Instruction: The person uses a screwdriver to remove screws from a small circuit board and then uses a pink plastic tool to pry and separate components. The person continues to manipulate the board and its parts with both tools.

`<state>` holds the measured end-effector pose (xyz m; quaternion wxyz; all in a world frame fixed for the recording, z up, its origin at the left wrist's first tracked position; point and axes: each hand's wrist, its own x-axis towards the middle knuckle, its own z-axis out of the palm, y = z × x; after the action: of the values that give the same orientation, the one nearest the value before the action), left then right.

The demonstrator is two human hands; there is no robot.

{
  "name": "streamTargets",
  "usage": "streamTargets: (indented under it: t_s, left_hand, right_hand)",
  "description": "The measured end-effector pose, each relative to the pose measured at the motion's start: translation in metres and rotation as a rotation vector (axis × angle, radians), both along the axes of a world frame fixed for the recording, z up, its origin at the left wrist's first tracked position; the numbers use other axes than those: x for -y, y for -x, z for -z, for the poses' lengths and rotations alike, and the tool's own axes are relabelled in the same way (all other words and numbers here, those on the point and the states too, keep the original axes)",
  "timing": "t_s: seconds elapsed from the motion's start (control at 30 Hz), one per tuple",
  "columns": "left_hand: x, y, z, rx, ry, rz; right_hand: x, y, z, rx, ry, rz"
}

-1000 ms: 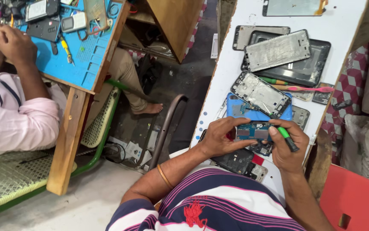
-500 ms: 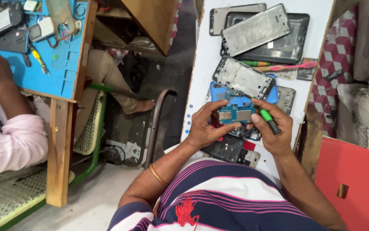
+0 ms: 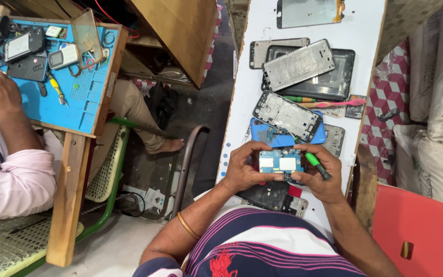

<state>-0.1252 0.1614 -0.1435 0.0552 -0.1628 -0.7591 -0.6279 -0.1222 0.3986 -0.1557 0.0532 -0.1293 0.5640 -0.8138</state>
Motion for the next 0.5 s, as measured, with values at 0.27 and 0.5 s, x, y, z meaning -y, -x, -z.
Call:
streamTargets:
  t_s: [0.27,0.5]
  left_hand:
    - [0.0036,0.0009,-0.0008,-0.047,0.053,0.023]
    - [0.0051,0.0005,-0.0080,-0.129,0.060,-0.004]
  right_hand:
    - [-0.0001,-0.0014,0.0051,0.003,0.032,-0.002]
    - [-0.0025,0.0014,0.0050,-0.065,-0.111,0.004]
